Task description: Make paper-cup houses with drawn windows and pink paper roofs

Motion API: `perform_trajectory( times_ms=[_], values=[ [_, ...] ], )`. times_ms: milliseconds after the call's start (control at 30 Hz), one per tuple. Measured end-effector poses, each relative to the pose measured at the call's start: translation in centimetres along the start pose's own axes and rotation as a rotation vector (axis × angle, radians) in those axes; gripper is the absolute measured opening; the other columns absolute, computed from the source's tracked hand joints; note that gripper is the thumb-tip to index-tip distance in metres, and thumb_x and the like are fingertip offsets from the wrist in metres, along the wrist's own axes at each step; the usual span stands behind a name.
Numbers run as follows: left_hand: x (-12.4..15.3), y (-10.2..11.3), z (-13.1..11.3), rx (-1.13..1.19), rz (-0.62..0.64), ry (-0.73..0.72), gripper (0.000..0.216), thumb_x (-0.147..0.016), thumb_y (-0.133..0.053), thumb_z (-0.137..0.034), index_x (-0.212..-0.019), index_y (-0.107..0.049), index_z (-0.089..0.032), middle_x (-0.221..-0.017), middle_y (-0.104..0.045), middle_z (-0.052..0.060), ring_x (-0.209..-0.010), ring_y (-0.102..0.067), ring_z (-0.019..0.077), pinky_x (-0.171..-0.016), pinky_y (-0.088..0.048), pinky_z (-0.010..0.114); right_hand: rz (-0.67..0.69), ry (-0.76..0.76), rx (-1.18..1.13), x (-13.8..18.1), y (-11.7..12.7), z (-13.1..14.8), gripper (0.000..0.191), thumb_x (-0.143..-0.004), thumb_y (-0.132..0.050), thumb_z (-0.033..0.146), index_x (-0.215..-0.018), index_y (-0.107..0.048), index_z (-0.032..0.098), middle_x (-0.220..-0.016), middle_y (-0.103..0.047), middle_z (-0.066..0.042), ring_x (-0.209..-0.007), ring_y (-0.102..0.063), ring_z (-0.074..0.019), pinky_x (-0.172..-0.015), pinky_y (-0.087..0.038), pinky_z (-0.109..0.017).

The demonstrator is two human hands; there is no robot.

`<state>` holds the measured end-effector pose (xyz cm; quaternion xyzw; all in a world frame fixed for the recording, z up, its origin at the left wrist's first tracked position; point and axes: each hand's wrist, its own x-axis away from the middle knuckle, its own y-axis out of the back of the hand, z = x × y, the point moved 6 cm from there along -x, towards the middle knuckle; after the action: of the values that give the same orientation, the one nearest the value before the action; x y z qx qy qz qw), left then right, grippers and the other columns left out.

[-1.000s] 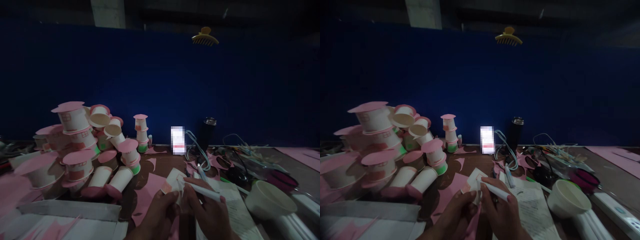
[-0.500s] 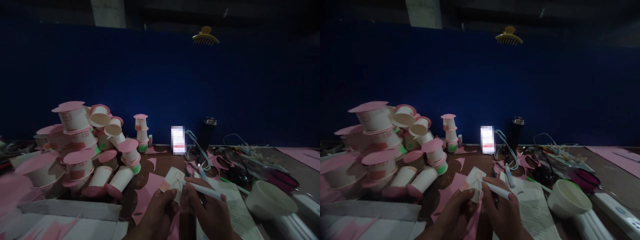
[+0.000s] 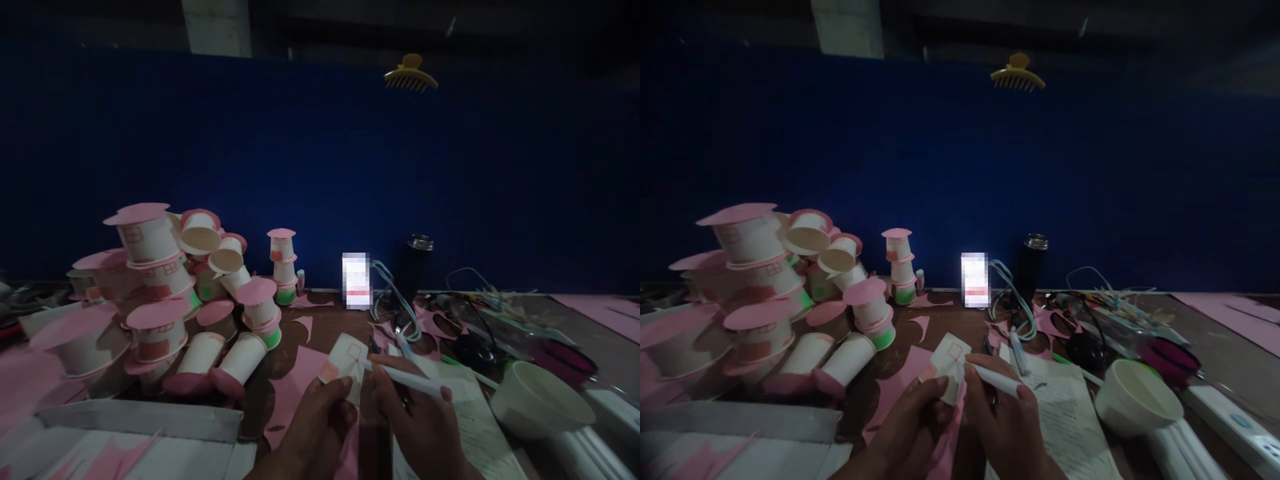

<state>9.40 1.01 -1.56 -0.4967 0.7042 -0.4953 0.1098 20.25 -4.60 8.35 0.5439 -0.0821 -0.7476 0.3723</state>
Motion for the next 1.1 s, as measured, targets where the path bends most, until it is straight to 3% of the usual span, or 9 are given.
perform_trajectory(
  times_ms=[467, 700, 967, 1100],
  values=[
    [0.1, -0.2, 0.0, 0.014, 0.04, -0.006, 0.011, -0.064, -0.073, -0.01, -0.066, -0.063, -0.011, -0.052, -0.057, -0.003, -0.046, -0.048, 0.0054, -0.047, -0.041, 0.017, 0.017, -0.037, 0.001, 0.0, 0.0, 0.0, 0.02, -0.089, -0.051, 0.033, -0.089, -0.067, 0.022, -0.075, -0.076, -0.002, -0.064, -0.073, -0.0181, -0.071, -0.058, -0.029],
    [0.0, -0.2, -0.1, 0.0, 0.055, -0.015, 0.017, -0.066, -0.073, -0.013, -0.058, -0.058, -0.013, -0.046, -0.052, -0.003, -0.044, -0.048, 0.0068, -0.047, -0.041, 0.019, 0.022, -0.143, -0.134, 0.6, -0.1, -1.2, 0.021, -0.09, -0.05, 0.033, -0.095, -0.065, 0.02, -0.087, -0.075, -0.007, -0.075, -0.073, -0.02, -0.052, -0.056, -0.024],
    [-0.2, -0.2, -0.3, 0.054, 0.052, -0.017, 0.016, -0.065, -0.073, -0.009, -0.057, -0.059, -0.013, -0.046, -0.053, -0.004, -0.045, -0.049, 0.0059, -0.048, -0.042, 0.017, 0.026, -0.157, -0.138, 0.7, -0.2, -1.5, 0.022, -0.09, -0.05, 0.033, -0.097, -0.065, 0.019, -0.059, -0.069, -0.002, -0.053, -0.068, -0.0178, -0.044, -0.053, -0.023],
    [0.0, -0.2, -0.2, 0.071, 0.069, -0.007, 0.011, -0.067, -0.071, -0.009, -0.06, -0.062, -0.012, -0.049, -0.055, -0.003, -0.046, -0.05, 0.0062, -0.048, -0.043, 0.017, 0.037, -0.165, -0.134, 0.6, -0.4, -1.3, 0.022, -0.09, -0.05, 0.033, -0.097, -0.065, 0.02, -0.056, -0.067, 0.0, -0.047, -0.066, -0.0161, -0.041, -0.051, -0.022]
  ],
)
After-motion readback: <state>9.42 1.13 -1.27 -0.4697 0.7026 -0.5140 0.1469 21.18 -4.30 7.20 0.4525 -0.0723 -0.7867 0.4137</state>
